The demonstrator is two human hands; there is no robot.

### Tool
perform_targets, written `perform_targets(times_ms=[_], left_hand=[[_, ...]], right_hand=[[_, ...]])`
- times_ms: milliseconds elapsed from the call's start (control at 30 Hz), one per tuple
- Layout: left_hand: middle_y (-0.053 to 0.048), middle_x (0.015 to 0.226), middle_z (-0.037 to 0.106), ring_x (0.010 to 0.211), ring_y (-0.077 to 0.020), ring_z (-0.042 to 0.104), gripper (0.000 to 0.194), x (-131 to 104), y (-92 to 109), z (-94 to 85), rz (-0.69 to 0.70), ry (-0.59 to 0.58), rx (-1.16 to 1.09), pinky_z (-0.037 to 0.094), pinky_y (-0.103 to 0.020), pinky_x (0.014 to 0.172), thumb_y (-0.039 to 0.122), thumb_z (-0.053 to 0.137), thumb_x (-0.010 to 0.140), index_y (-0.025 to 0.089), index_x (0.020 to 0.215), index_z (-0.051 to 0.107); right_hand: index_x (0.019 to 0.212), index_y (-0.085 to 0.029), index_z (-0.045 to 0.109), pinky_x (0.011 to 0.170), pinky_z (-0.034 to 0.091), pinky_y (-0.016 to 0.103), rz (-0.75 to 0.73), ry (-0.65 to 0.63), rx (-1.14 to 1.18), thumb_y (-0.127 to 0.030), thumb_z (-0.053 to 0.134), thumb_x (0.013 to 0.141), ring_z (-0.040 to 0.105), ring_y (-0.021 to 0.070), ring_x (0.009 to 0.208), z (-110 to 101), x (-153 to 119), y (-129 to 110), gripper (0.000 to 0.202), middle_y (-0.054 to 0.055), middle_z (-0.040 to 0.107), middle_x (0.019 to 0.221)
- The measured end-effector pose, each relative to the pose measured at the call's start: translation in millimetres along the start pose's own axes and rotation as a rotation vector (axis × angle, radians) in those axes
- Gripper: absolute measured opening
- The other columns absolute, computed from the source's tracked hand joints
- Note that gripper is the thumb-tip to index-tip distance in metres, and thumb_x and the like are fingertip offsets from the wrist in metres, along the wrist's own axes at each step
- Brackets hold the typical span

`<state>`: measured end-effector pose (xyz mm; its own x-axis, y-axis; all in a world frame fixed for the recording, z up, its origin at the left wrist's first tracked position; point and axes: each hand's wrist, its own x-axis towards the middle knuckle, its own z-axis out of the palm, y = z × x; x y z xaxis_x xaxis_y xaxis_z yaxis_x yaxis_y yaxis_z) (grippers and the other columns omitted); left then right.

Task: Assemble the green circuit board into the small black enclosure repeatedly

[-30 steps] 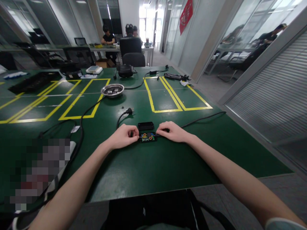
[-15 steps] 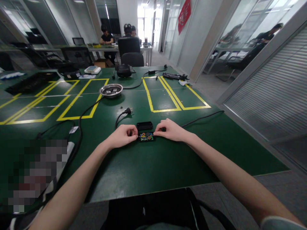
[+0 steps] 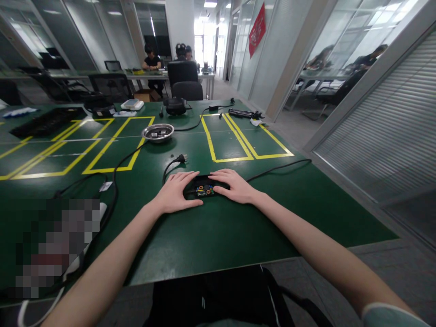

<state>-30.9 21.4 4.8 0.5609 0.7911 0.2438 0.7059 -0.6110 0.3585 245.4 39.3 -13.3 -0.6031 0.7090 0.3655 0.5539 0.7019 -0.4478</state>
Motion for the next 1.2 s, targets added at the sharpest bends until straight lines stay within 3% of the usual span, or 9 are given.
perform_targets(times_ms=[167,300,400,533,700,833,1033,1200], left_hand=[[-0.016,0.143,0.063,0.131,-0.0365,0.059,0.085,0,5,6.1,0.028,0.036,-0.087,0.047,-0.053,0.111,0.048,0.082,0.079,0.022,0.152,0.048],[-0.012,0.136,0.064,0.121,-0.0326,0.065,0.08,-2,11,3.7,0.048,0.092,-0.156,0.054,-0.047,0.104,0.039,0.084,0.077,0.024,0.148,0.05],[-0.009,0.12,0.068,0.108,-0.0282,0.068,0.055,-2,14,2.3,0.07,0.083,-0.186,0.056,-0.043,0.096,0.033,0.081,0.079,0.023,0.13,0.062],[-0.005,0.106,0.067,0.098,-0.0245,0.067,0.028,-2,16,2.6,0.093,0.073,-0.22,0.056,-0.037,0.088,0.029,0.081,0.08,0.022,0.103,0.066],[-0.007,0.114,0.065,0.108,-0.025,0.064,0.026,-3,19,4.5,0.143,0.083,-0.251,0.054,-0.039,0.096,0.022,0.078,0.082,0.022,0.104,0.065],[-0.009,0.12,0.065,0.109,-0.0245,0.066,0.024,-4,20,6.1,0.131,0.079,-0.315,0.054,-0.038,0.096,0.024,0.075,0.082,0.021,0.102,0.061],[-0.004,0.101,0.072,0.089,-0.0221,0.068,0.029,-4,17,6.8,0.008,-0.005,-0.275,0.054,-0.035,0.083,0.03,0.077,0.08,0.022,0.105,0.063],[-0.004,0.101,0.072,0.091,-0.0226,0.068,0.028,-4,17,5.3,0.023,0.003,-0.229,0.054,-0.035,0.084,0.03,0.078,0.081,0.022,0.104,0.064]], right_hand=[[0.114,-0.022,0.077,0.109,0.05,0.054,-0.042,0.049,0.079,-0.037,0.066,0.097,0.066,0.0295,0.121,4,1,1,0.024,0.013,0.072,0.129],[0.119,-0.022,0.07,0.1,0.057,0.046,-0.037,0.134,0.219,-0.025,0.068,0.093,0.07,0.0244,0.108,2,0,-3,0.027,0.01,0.072,0.118],[0.123,-0.021,0.066,0.091,0.061,0.04,-0.033,0.129,0.289,-0.021,0.066,0.091,0.069,0.0208,0.096,0,-1,-8,0.032,0.007,0.071,0.107],[0.107,-0.02,0.07,0.087,0.059,0.038,-0.111,0.083,0.271,-0.024,0.066,0.092,0.068,0.021,0.094,-2,-1,-14,0.016,0.008,0.069,0.103],[0.11,-0.02,0.069,0.095,0.054,0.043,-0.116,0.053,0.214,-0.031,0.069,0.093,0.068,0.0249,0.104,0,-1,-14,0.02,0.01,0.073,0.111],[0.108,-0.021,0.068,0.093,0.054,0.041,-0.09,0.008,0.222,-0.032,0.07,0.093,0.068,0.0243,0.101,0,-1,-13,0.019,0.008,0.074,0.108],[0.106,-0.021,0.065,0.091,0.053,0.04,-0.145,-0.024,0.271,-0.024,0.074,0.084,0.065,0.0241,0.101,-6,-1,-19,0.025,0.008,0.068,0.107],[0.103,-0.021,0.064,0.092,0.053,0.04,-0.147,-0.05,0.287,-0.023,0.074,0.084,0.063,0.0234,0.1,-6,-1,-20,0.022,0.007,0.067,0.107]])
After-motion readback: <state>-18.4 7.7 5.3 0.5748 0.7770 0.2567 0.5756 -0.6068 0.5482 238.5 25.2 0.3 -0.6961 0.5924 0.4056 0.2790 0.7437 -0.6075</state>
